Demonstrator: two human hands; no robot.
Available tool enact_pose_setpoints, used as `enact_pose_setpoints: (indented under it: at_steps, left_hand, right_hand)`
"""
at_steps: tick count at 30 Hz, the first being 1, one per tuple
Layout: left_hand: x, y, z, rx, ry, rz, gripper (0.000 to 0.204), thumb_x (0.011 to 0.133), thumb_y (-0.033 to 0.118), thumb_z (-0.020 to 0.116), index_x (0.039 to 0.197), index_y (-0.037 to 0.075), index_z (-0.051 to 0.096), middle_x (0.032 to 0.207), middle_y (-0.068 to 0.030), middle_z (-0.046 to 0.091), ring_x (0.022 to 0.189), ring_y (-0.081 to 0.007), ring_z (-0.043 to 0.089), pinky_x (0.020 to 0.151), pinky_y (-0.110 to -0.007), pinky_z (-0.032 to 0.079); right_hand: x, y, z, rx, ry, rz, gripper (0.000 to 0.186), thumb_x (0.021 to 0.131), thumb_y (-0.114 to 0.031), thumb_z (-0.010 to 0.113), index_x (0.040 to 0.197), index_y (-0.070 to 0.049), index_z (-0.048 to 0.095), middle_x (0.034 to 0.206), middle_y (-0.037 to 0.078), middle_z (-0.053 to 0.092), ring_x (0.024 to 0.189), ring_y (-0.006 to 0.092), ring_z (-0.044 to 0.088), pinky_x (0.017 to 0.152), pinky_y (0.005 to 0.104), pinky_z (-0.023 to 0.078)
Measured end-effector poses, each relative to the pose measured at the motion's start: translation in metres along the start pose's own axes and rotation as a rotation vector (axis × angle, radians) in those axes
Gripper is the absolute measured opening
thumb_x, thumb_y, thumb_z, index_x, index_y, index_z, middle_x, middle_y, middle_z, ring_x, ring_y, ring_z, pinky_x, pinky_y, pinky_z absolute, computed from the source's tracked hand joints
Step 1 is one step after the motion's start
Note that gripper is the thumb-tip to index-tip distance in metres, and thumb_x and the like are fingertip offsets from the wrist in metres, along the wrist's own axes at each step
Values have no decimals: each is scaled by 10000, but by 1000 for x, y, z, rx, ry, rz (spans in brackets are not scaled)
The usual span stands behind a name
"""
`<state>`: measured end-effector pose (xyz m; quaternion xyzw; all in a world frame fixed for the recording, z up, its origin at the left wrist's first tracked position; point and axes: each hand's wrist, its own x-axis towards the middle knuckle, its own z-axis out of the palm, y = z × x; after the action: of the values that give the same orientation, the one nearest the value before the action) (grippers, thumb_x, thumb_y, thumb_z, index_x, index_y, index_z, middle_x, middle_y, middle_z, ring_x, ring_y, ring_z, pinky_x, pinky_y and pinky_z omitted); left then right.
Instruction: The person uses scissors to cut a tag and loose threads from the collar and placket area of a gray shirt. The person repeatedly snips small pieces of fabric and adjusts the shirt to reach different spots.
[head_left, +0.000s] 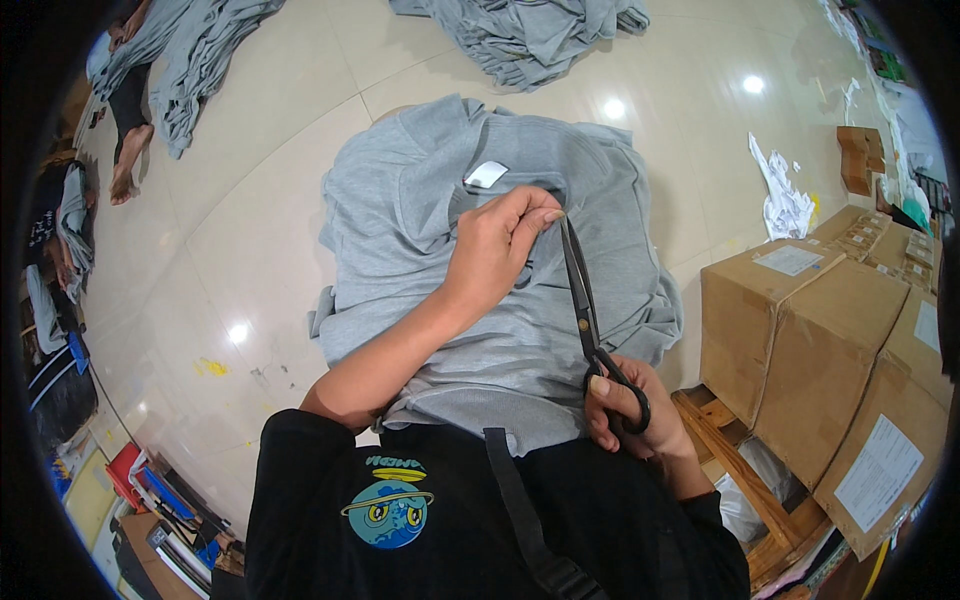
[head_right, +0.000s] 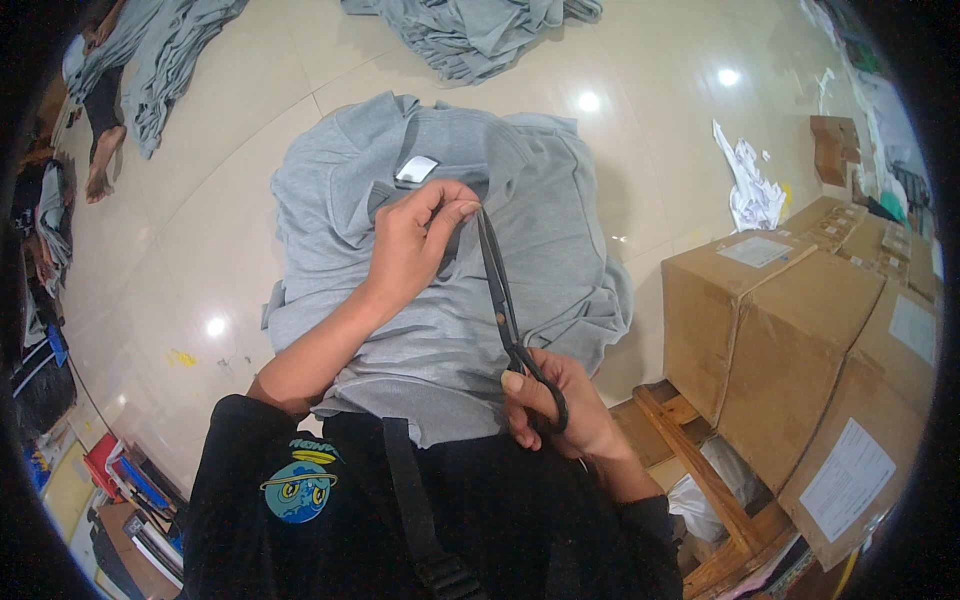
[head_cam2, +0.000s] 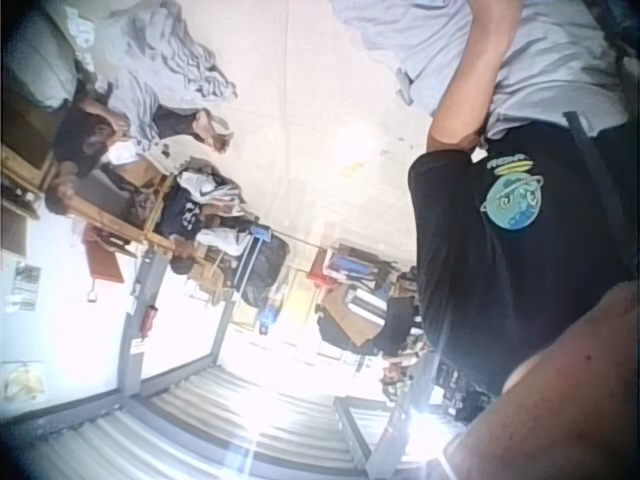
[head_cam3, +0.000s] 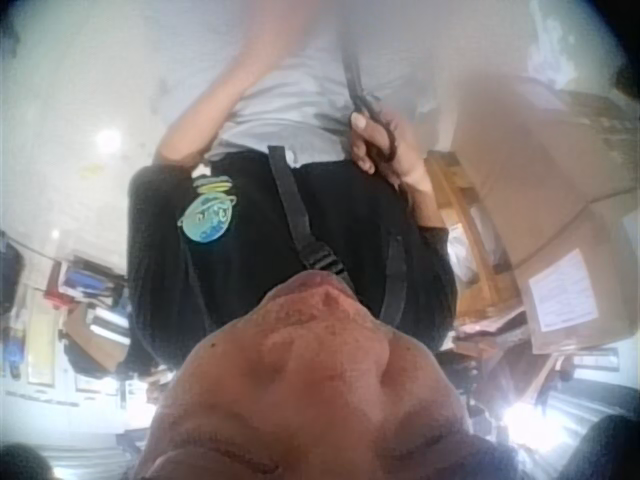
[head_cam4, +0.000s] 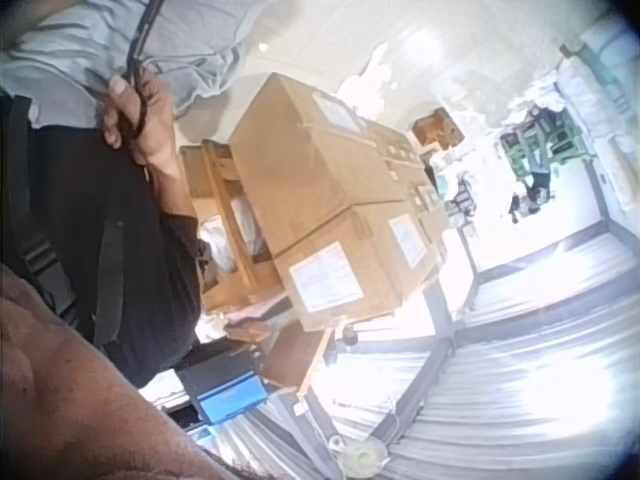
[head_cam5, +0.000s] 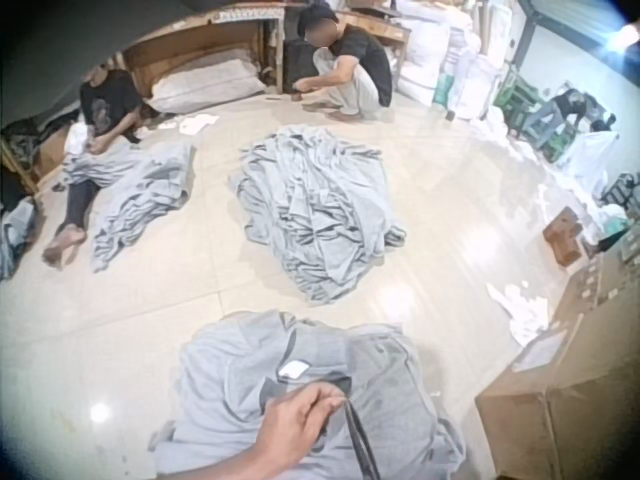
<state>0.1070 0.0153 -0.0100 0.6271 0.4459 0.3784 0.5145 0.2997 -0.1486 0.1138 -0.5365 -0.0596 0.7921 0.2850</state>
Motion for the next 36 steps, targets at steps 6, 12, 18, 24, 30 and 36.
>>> enact_pose_setpoints:
  at_steps: [6,12,18,24,30,36]
  left_hand:
    - [0,1,0,7,-6,-9,101,1085,80,771,1096,-16,801,902,-55,812,776,-84,703,718,-272,550]
    - [0,2,0,49,-27,18,111,1088,104,772,1109,-5,769,948,-118,831,807,-184,786,714,-319,587]
    - [-1,-2,4,76,-13,111,91,1074,85,785,1104,1,767,970,-119,837,798,-187,786,709,-313,585]
    - [-2,-6,6,70,-20,178,79,1063,67,791,1109,6,770,971,-115,837,799,-204,801,695,-320,587]
    - [-2,-1,7,103,-37,208,74,1060,62,784,1111,12,767,974,-128,833,828,-249,818,699,-343,601]
    - [-1,-4,8,34,-52,88,82,1090,79,758,1119,2,764,944,-108,833,839,-167,802,709,-307,592]
  right_hand:
    - [4,0,-1,-26,34,5,342,1112,-345,783,1015,-77,593,688,29,656,519,123,623,458,260,466]
    - [5,1,-1,-34,62,3,345,1115,-347,781,1012,-77,593,690,21,658,529,119,635,461,256,472]
    - [7,2,-1,-41,67,-12,347,1115,-337,784,1005,-68,593,689,21,659,530,120,638,457,261,473]
    - [9,4,2,-19,81,-47,334,1117,-320,782,1022,-57,600,681,24,650,508,116,616,442,264,456]
    - [13,6,2,7,93,-43,309,1117,-287,776,1022,-55,595,670,25,637,488,113,591,431,266,433]
    - [12,8,0,52,68,-54,302,1114,-272,775,998,-61,592,661,26,628,474,111,564,421,270,417]
